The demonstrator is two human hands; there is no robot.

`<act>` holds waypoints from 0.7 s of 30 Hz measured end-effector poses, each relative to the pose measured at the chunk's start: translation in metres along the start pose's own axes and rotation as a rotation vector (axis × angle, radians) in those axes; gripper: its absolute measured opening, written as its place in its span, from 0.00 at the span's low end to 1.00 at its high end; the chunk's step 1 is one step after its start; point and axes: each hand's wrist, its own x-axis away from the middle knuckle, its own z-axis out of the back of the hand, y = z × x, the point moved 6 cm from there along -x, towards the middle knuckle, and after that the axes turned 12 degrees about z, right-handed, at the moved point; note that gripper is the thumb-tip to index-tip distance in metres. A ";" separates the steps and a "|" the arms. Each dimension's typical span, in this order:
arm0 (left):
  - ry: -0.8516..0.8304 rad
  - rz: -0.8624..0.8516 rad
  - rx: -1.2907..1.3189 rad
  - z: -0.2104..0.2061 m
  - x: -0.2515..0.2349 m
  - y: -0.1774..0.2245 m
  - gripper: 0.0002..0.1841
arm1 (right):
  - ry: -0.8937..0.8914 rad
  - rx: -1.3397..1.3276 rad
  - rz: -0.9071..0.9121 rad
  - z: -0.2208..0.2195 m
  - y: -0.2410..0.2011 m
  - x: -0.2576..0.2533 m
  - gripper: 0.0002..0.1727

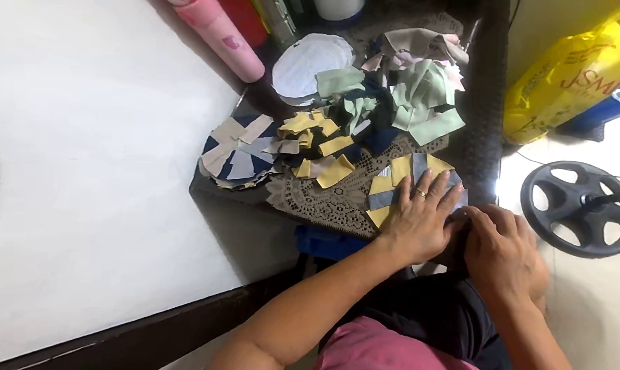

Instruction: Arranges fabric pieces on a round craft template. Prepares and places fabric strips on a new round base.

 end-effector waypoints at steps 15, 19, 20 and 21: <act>0.240 0.149 0.366 0.063 0.004 -0.054 0.20 | 0.247 -0.524 -0.260 -0.008 0.018 -0.014 0.22; 0.226 0.335 0.319 0.092 -0.016 -0.110 0.16 | 0.258 -0.487 -0.251 -0.006 0.015 -0.014 0.20; 0.239 0.357 0.304 0.095 -0.020 -0.120 0.15 | 0.266 -0.483 -0.251 -0.006 0.015 -0.014 0.20; 0.249 0.366 0.293 0.097 -0.025 -0.127 0.14 | 0.272 -0.477 -0.252 -0.006 0.014 -0.014 0.20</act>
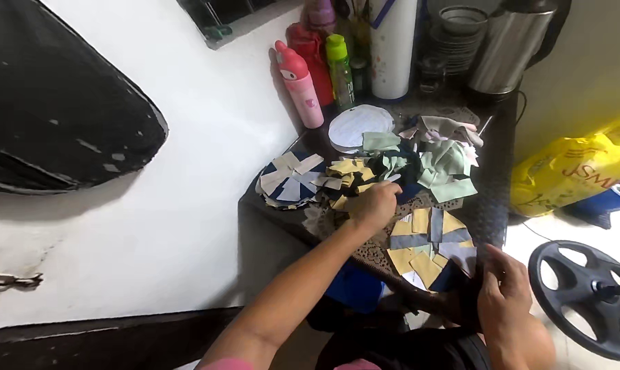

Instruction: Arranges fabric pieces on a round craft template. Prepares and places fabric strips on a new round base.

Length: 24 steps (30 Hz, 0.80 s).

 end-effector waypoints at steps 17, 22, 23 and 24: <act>0.115 -0.095 -0.139 0.032 -0.105 0.002 0.15 | 0.006 0.018 0.014 -0.001 0.002 0.002 0.17; -0.030 -0.005 -0.325 0.008 -0.127 0.005 0.13 | 0.010 0.011 -0.013 -0.001 0.003 0.003 0.16; -0.036 0.008 -0.291 0.010 -0.128 0.003 0.12 | 0.007 0.006 -0.015 -0.001 0.004 0.003 0.16; -0.039 0.025 -0.216 0.013 -0.130 0.001 0.12 | 0.008 -0.001 -0.016 -0.001 0.003 0.003 0.17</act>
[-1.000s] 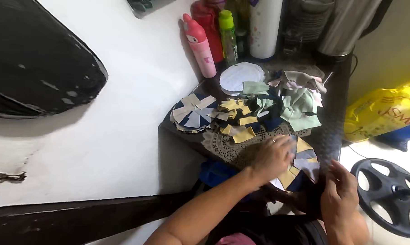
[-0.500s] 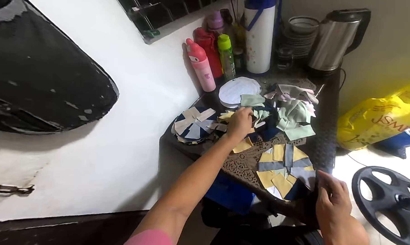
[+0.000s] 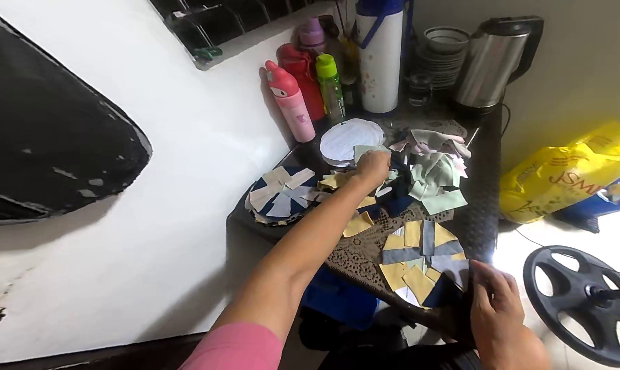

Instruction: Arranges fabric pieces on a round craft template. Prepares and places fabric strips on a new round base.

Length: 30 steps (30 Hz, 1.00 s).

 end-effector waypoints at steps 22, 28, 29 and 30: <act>-0.239 -0.335 -0.104 -0.035 0.093 0.021 0.12 | 0.023 0.008 0.017 0.001 -0.003 0.001 0.16; -0.228 -0.239 0.031 -0.024 0.082 0.013 0.10 | 0.035 0.007 0.020 0.001 -0.003 0.001 0.17; -0.239 -0.189 0.065 -0.022 0.079 0.009 0.10 | 0.037 0.004 0.021 0.001 -0.003 0.001 0.17; -0.258 -0.141 0.094 -0.020 0.077 0.007 0.09 | 0.037 -0.001 0.021 0.001 -0.003 0.001 0.17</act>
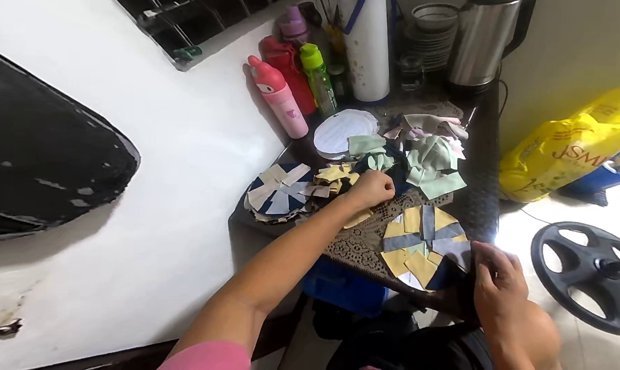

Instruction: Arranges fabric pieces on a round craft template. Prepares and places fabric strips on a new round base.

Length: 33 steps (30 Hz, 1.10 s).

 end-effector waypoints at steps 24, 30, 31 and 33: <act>-0.002 -0.043 -0.281 -0.016 -0.015 0.032 0.11 | -0.004 -0.011 -0.017 0.000 -0.001 -0.001 0.16; -0.034 -0.014 -0.310 -0.013 -0.019 0.033 0.11 | 0.038 -0.060 -0.045 0.004 0.004 -0.001 0.16; -0.023 -0.021 -0.262 -0.011 -0.020 0.031 0.10 | 0.080 -0.107 -0.056 0.007 0.006 0.000 0.15; -0.015 -0.016 -0.145 -0.006 -0.021 0.023 0.09 | 0.154 -0.159 -0.009 0.020 -0.002 0.002 0.14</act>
